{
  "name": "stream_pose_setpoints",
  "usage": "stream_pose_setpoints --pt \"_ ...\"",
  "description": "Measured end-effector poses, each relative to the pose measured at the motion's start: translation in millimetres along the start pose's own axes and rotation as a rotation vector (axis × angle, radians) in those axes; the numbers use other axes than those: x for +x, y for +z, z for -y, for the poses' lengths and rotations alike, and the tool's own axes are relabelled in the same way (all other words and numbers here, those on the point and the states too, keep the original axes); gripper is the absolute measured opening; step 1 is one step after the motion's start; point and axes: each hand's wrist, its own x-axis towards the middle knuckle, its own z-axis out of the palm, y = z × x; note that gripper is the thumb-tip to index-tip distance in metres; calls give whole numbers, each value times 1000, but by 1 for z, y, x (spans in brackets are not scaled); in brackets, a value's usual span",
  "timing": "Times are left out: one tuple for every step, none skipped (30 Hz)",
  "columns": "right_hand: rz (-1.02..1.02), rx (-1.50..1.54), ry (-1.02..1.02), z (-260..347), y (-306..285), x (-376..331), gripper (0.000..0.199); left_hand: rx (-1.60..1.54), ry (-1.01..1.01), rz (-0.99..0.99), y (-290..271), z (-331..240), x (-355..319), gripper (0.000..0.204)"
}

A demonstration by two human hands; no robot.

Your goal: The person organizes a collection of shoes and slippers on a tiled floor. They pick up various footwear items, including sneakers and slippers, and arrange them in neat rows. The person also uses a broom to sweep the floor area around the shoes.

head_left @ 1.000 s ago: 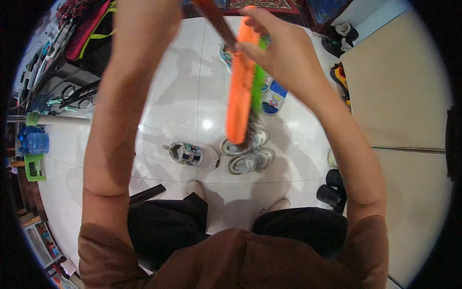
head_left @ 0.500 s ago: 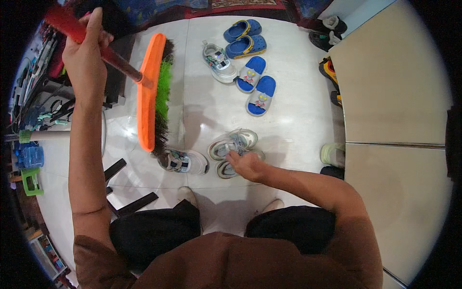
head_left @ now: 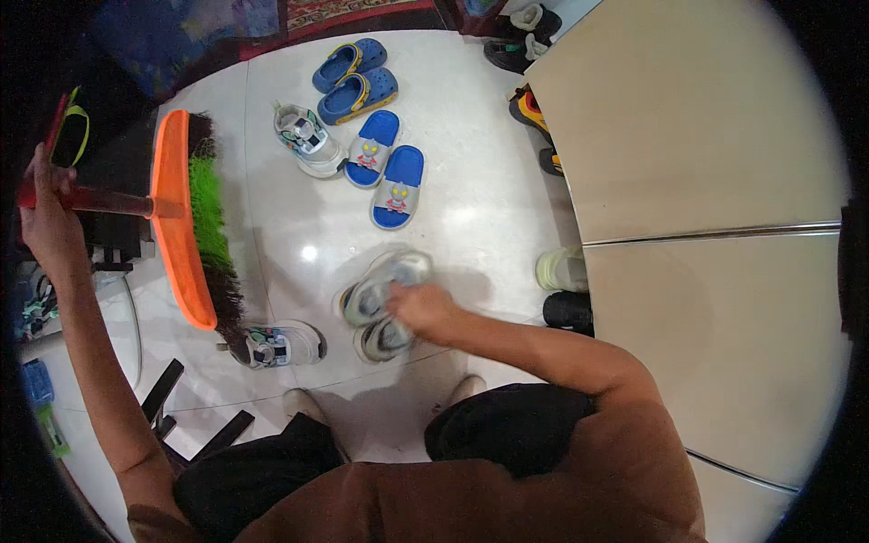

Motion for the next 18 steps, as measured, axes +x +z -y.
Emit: stream_pose_setpoints --pt "-111 -22 13 -16 -9 -12 13 -49 -65 -2 1 8 1 52" --pt "-220 -48 28 -31 -24 -24 12 -33 -58 -11 4 13 0 51" --pt "-156 -78 170 -42 -41 -31 13 -15 -46 -21 5 17 -1 50" --pt "-92 -108 310 -55 -55 -36 14 0 -65 -22 6 18 -1 49" --pt "-163 -185 324 -75 -58 -45 14 -13 -66 -10 9 21 -2 49" --pt "-233 -262 339 -98 -57 -54 14 -28 -67 2 13 23 -2 48" --pt "-263 -280 374 -119 -58 -57 14 -54 -47 27 12 30 -3 47" --pt "-292 -302 411 -139 -60 -61 14 -119 -57 56 15 40 -4 46" --pt "-315 -354 443 -158 -60 -65 14 -187 -67 87 20 48 -4 44" --pt "-341 -405 469 -177 -58 -67 15 -285 -105 120 26 60 -3 43" --pt "-314 -420 569 -197 -57 -72 15 -416 -177 128 31 57 -1 42" --pt "-281 -430 669 -210 -55 -75 15 -537 -254 129 33 52 0 40" --pt "-264 -483 720 -221 -49 -74 14 -690 -370 105 34 45 -1 39" --pt "-258 -508 758 -231 -43 -76 13 -666 -378 92 37 41 -2 39" --pt "-254 -536 793 -242 -39 -77 13 -638 -385 74 36 38 -2 38" --pt "-250 -564 828 -252 -34 -78 12 -433 -282 65 34 39 -3 38" --pt "-208 -602 874 -262 -27 -78 14 -390 -259 57 33 34 -4 35" --pt "-212 -640 883 -267 -24 -76 14 -344 -236 48 31 25 -5 33"
